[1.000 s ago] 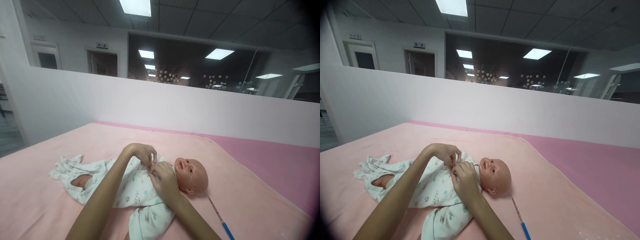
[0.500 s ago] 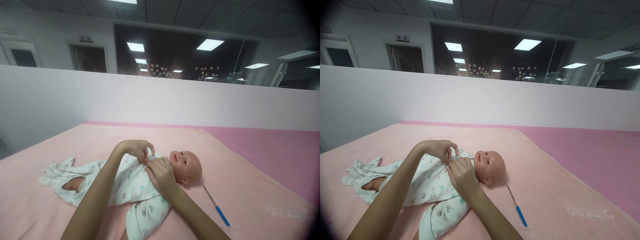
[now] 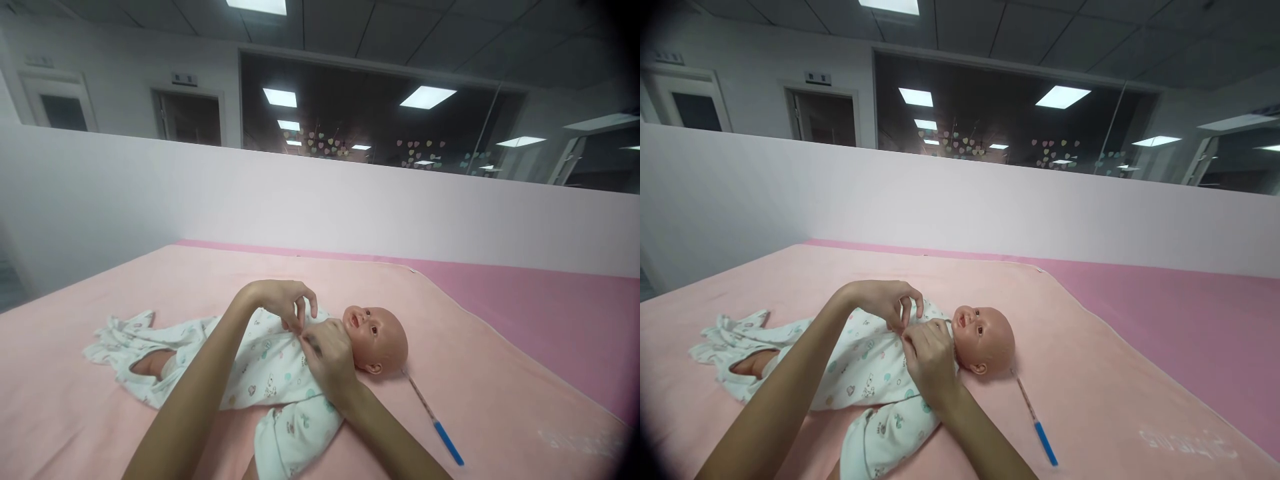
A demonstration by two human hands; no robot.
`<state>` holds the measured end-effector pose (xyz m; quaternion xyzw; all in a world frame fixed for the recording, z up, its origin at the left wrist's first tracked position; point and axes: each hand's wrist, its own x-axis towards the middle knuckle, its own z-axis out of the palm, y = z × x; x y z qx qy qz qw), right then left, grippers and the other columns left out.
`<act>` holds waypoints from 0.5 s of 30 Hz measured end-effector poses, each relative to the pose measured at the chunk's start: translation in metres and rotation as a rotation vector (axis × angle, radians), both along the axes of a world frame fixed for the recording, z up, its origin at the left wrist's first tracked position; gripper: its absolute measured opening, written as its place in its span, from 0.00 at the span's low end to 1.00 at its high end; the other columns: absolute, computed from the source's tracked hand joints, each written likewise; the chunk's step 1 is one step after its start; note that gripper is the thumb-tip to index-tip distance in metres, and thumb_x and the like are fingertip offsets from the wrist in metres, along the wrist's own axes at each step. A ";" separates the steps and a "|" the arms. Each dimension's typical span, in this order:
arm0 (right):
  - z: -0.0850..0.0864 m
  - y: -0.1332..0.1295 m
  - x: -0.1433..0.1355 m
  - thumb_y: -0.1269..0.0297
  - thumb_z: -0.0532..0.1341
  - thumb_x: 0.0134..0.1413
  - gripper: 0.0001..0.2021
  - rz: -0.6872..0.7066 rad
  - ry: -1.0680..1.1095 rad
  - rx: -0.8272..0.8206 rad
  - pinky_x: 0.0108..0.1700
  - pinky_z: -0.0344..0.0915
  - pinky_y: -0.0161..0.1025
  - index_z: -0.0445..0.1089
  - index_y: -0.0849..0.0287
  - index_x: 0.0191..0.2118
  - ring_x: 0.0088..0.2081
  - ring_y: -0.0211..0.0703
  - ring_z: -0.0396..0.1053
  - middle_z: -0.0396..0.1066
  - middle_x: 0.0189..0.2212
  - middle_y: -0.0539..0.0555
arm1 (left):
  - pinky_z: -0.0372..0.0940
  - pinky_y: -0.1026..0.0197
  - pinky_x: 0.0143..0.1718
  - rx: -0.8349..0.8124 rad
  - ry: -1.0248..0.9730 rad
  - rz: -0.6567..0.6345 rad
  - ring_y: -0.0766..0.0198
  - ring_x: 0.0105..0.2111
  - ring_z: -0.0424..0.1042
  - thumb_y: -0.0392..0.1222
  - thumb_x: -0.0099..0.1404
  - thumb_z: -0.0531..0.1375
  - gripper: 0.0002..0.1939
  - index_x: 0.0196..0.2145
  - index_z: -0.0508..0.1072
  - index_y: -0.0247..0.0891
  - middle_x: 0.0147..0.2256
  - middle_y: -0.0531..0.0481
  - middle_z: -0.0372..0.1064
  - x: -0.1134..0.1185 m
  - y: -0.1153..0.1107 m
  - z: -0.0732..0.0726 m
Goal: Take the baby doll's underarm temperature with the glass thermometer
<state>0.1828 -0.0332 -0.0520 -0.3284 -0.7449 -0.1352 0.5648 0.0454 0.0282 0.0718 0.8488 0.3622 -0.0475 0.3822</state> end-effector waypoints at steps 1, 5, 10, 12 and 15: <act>0.000 -0.001 0.000 0.75 0.54 0.52 0.06 -0.001 0.004 0.000 0.34 0.56 0.37 0.63 0.58 0.27 0.26 0.36 0.61 0.65 0.21 0.48 | 0.67 0.61 0.29 0.002 0.002 -0.005 0.63 0.27 0.72 0.33 0.46 0.60 0.20 0.40 0.67 0.40 0.31 0.51 0.72 0.000 -0.001 0.001; 0.000 -0.004 -0.002 0.75 0.54 0.49 0.06 -0.002 -0.015 0.018 0.34 0.56 0.37 0.62 0.58 0.27 0.26 0.37 0.60 0.64 0.21 0.48 | 0.66 0.63 0.28 0.011 0.005 -0.031 0.63 0.27 0.71 0.33 0.46 0.59 0.22 0.41 0.66 0.40 0.31 0.52 0.71 0.002 -0.005 0.002; -0.003 -0.005 -0.003 0.78 0.52 0.45 0.07 -0.014 -0.097 0.038 0.33 0.56 0.38 0.61 0.59 0.26 0.27 0.39 0.57 0.61 0.21 0.50 | 0.64 0.64 0.26 0.069 0.092 -0.023 0.63 0.27 0.70 0.36 0.46 0.60 0.22 0.42 0.68 0.40 0.33 0.50 0.71 0.003 -0.009 -0.006; -0.005 -0.005 -0.004 0.79 0.51 0.43 0.08 -0.038 -0.141 0.015 0.32 0.55 0.38 0.62 0.59 0.26 0.29 0.40 0.57 0.61 0.23 0.51 | 0.62 0.64 0.26 0.154 0.128 0.024 0.63 0.27 0.69 0.39 0.48 0.59 0.19 0.41 0.69 0.41 0.32 0.51 0.71 -0.002 -0.013 -0.015; -0.007 -0.005 -0.005 0.79 0.51 0.43 0.09 -0.067 -0.191 0.001 0.31 0.54 0.37 0.63 0.59 0.26 0.29 0.40 0.56 0.61 0.25 0.52 | 0.60 0.65 0.27 0.292 0.018 0.105 0.63 0.29 0.67 0.45 0.52 0.57 0.15 0.39 0.70 0.41 0.30 0.51 0.70 -0.015 -0.023 -0.033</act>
